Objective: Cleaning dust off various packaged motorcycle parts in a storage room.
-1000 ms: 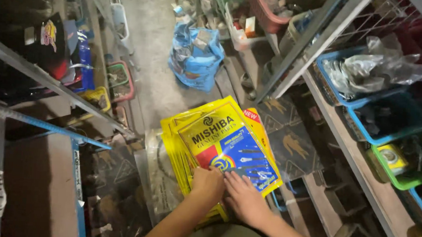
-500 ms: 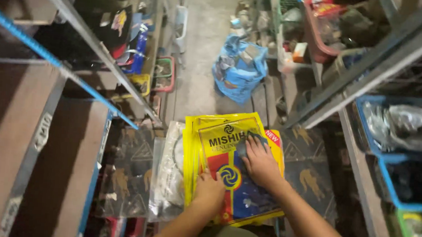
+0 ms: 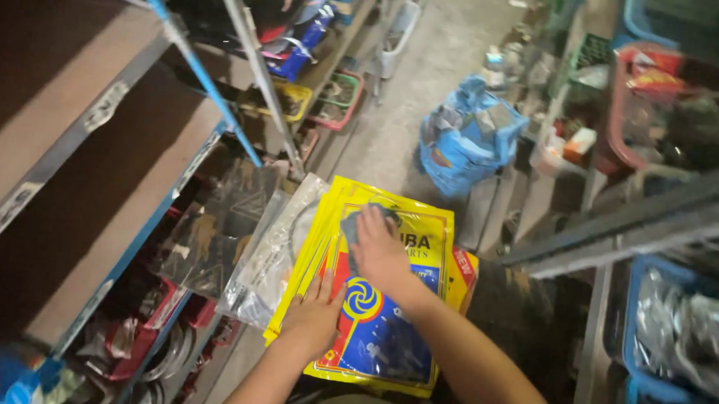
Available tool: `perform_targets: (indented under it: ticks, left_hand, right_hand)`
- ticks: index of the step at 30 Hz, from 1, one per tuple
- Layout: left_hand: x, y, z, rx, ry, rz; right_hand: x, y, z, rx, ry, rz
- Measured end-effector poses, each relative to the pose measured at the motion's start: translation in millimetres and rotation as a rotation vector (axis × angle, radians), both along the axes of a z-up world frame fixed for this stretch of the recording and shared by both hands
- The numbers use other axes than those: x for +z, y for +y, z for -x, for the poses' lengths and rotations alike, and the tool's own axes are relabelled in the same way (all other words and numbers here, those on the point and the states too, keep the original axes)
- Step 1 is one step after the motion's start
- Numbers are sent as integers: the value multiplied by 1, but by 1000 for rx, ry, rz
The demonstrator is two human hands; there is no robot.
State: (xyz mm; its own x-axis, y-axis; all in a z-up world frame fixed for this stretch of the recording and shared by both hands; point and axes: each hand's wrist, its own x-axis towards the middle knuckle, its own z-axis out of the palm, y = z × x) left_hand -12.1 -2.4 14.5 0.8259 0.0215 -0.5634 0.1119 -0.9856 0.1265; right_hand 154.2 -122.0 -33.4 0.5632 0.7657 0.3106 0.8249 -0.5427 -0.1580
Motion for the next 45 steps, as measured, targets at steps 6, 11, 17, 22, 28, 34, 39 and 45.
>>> perform_targets:
  ticks: [6, 11, 17, 22, 28, 34, 39, 45]
  left_hand:
    - [18, -2, -4, 66, 47, 32]
    - [11, -5, -9, 44, 14, -9]
    - [-47, -5, -22, -80, -71, -96]
    - [-41, 9, -47, -238, -125, -85]
    - [-17, 31, -59, -517, -238, 42]
    - [-14, 44, -56, -693, -229, 83]
    - [-58, 34, -53, -775, -228, 13]
    - [-48, 40, -48, -919, -406, -57]
  right_hand:
    - [10, 7, -14, 122, 4, -72]
    - [3, -2, -21, -60, -65, -87]
    - [-1, -23, 5, -195, -59, 68]
    - [-7, -46, -2, -377, -14, 94]
    - [0, -35, 28, -638, -37, 35]
    - [3, -9, 105, -817, 112, 89]
    - [28, 10, 181, -857, 185, 137]
    - [26, 15, 233, -867, 211, 74]
